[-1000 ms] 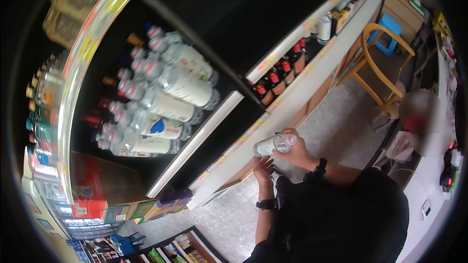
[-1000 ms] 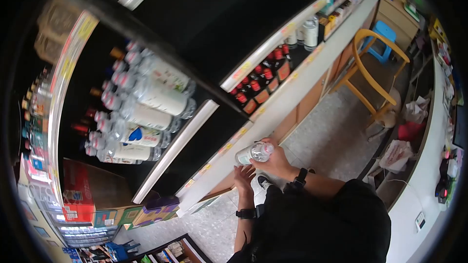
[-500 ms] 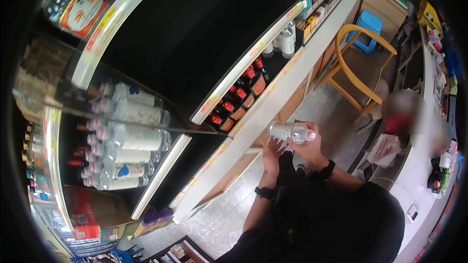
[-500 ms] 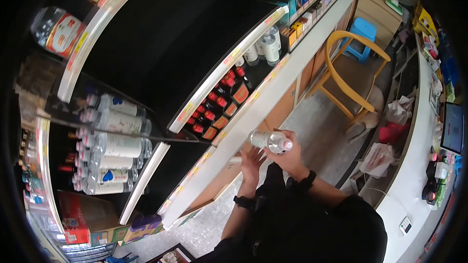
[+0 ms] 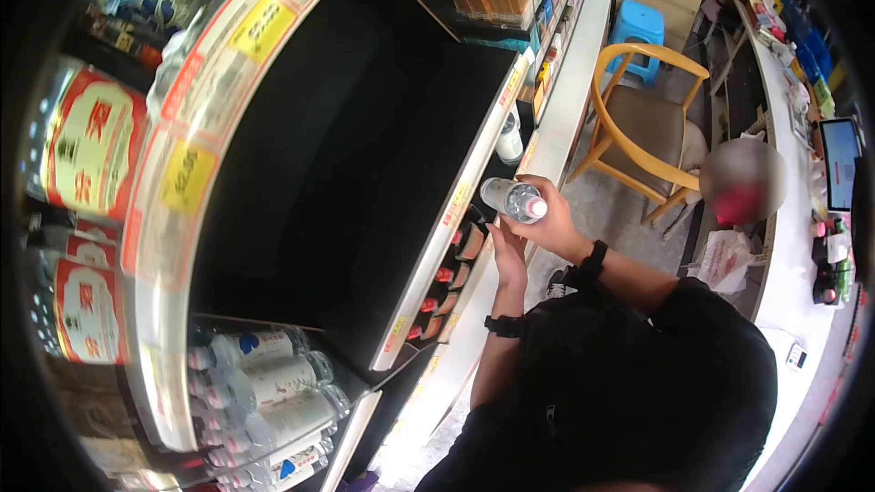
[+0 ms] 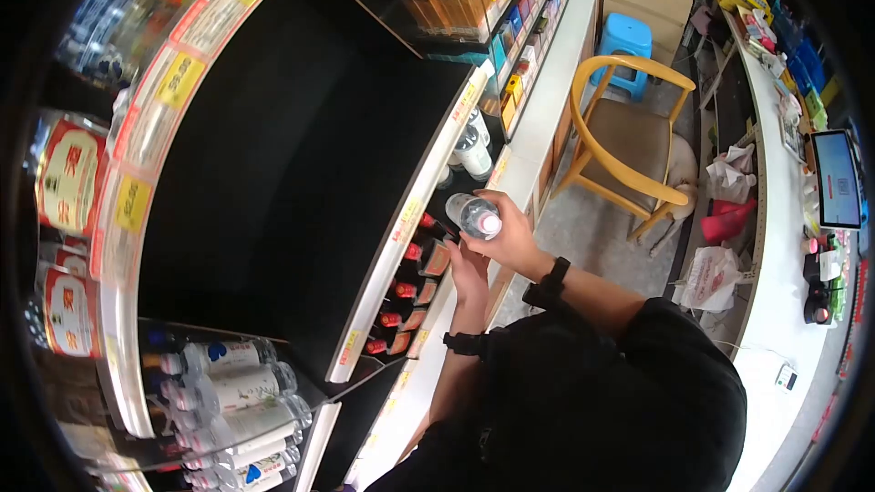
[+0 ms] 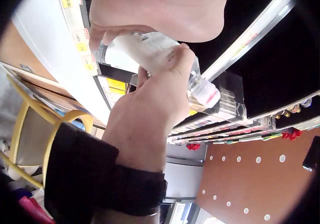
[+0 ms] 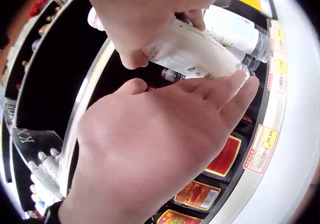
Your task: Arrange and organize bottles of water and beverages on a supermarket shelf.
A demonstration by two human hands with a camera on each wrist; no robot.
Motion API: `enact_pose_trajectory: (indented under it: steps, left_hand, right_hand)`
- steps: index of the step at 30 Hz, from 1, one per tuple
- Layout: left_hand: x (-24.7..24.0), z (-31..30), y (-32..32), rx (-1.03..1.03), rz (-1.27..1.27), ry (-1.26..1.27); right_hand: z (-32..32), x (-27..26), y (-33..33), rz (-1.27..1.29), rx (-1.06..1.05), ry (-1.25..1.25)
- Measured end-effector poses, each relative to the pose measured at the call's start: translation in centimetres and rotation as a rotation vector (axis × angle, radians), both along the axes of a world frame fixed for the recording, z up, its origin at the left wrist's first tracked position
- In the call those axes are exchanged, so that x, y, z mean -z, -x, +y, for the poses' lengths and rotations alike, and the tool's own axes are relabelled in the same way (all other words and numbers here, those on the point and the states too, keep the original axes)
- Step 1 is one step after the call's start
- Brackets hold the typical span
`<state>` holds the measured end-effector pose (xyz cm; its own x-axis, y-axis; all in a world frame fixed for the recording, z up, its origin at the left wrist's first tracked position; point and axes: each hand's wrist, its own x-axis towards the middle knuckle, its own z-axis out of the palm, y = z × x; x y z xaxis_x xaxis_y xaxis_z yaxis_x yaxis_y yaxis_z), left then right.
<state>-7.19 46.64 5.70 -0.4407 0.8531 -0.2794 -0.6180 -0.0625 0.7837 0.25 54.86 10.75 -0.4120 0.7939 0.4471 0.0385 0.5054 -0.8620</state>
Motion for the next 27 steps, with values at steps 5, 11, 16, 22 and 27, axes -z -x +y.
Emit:
enact_pose_trajectory:
  steps: [5,11,16,22,27]
  left_hand:
    - [0.6,1.9,2.0,-0.113,-0.046,0.018]
    - [-1.0,4.0,2.1,-0.24,0.005,0.042]
    - [1.1,4.4,2.6,-0.254,0.046,0.106]
    - [0.3,4.1,1.6,-0.249,0.007,0.246]
    - [0.9,1.6,1.4,-0.16,-0.052,0.355]
  right_hand:
    - [2.8,0.5,3.2,-0.033,-0.084,-0.014]
    - [5.4,0.6,5.7,-0.078,-0.233,0.015]
    - [6.8,2.5,8.5,-0.119,-0.374,0.075]
    - [7.5,2.4,10.1,-0.233,-0.498,-0.047]
    - [8.5,8.2,11.1,-0.312,-0.411,-0.318]
